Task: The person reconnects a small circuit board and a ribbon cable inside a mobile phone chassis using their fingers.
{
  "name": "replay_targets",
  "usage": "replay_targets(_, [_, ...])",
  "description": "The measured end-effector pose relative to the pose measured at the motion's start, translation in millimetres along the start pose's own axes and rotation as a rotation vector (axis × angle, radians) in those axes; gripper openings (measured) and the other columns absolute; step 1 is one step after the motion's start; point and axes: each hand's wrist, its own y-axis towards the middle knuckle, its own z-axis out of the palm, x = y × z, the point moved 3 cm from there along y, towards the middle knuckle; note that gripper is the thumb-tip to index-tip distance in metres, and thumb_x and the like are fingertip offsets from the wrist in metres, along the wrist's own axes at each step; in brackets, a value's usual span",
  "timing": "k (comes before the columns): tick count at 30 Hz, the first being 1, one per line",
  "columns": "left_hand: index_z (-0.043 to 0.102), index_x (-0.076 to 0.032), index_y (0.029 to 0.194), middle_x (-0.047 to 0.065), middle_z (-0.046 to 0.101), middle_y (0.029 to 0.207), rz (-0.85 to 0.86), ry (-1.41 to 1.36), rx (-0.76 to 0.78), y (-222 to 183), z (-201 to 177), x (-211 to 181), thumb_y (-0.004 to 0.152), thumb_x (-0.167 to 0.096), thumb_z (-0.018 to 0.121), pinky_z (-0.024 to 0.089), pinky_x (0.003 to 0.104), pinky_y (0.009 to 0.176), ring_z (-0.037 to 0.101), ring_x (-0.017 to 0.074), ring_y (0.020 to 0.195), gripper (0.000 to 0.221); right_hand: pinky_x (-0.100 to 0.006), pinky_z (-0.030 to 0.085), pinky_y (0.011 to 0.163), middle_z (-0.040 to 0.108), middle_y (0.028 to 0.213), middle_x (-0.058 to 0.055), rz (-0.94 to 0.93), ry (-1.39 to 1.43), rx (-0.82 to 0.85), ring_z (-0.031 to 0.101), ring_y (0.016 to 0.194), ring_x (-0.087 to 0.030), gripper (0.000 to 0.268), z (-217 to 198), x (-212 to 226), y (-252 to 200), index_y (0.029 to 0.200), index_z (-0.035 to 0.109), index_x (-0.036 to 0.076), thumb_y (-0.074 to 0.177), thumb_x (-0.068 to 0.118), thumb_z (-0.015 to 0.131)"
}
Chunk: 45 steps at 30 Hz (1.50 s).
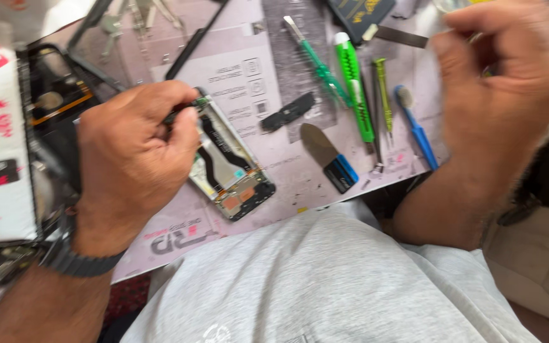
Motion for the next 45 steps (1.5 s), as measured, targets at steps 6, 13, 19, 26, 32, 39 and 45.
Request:
replay_targets(6, [0.071,0.005,0.106,0.010,0.068,0.080,-0.046,0.031,0.019,4,1,-5,0.092,0.005,0.071,0.044,0.025,0.053,0.060,0.0102,0.061,0.014,-0.024,0.048,0.063,0.069,0.097,-0.010,0.047,-0.033,0.017,0.062,0.073,-0.012,0.020,-28,-12,-10,0.109,0.068,-0.003,0.095,-0.005,0.081])
replay_targets(13, [0.071,0.006,0.107,0.009,0.069,0.083,-0.030,0.030,0.046,5,2,-6,0.093,0.007,0.071,0.044,0.021,0.051,0.059,0.0071,0.062,0.014,-0.024,0.050,0.056,0.071,0.088,-0.010,0.193,-0.015,0.333,0.063,0.064,-0.012,0.021,-5,22,-6,0.106,0.071,-0.003,0.088,-0.002,0.081])
replay_targets(19, [0.072,0.006,0.107,0.010,0.069,0.081,-0.013,0.059,0.062,5,2,-5,0.093,0.008,0.072,0.044,0.021,0.049,0.059,0.0075,0.060,0.013,-0.025,0.050,0.059,0.072,0.091,-0.009,0.203,0.029,0.317,0.063,0.066,-0.011,0.015,2,19,-22,0.108,0.072,-0.001,0.096,-0.001,0.081])
replay_targets(26, [0.072,0.006,0.105,0.011,0.070,0.081,-0.009,0.064,0.053,6,2,-5,0.092,0.008,0.072,0.045,0.021,0.049,0.061,0.0084,0.060,0.013,-0.028,0.050,0.061,0.072,0.095,-0.009,0.200,0.014,0.342,0.064,0.068,-0.014,0.021,11,17,-20,0.108,0.072,0.000,0.091,0.002,0.084])
replay_targets(32, [0.072,0.006,0.106,0.013,0.070,0.081,-0.014,0.058,0.040,3,2,-2,0.093,0.006,0.071,0.046,0.026,0.050,0.063,0.0134,0.060,0.013,-0.034,0.052,0.060,0.073,0.092,-0.008,0.192,-0.031,0.396,0.066,0.069,-0.020,0.027,27,26,-25,0.105,0.074,0.003,0.083,0.011,0.088])
replay_targets(39, [0.070,-0.002,0.108,0.014,0.073,0.093,0.094,0.061,-0.020,-5,2,10,0.101,-0.003,0.070,0.057,0.035,0.073,0.073,0.0243,0.077,0.007,-0.041,0.056,0.067,0.074,0.091,-0.009,0.035,-0.385,0.292,0.071,0.078,-0.026,0.020,36,54,-24,0.097,0.075,0.004,0.086,0.016,0.087])
replay_targets(45, [0.071,-0.004,0.107,0.009,0.071,0.083,0.066,0.085,-0.027,-4,3,11,0.095,0.000,0.068,0.053,0.033,0.060,0.070,0.0201,0.067,0.013,-0.036,0.059,0.075,0.075,0.090,-0.007,0.070,-0.455,0.338,0.072,0.076,-0.019,0.019,43,46,-29,0.102,0.076,0.004,0.094,0.018,0.086])
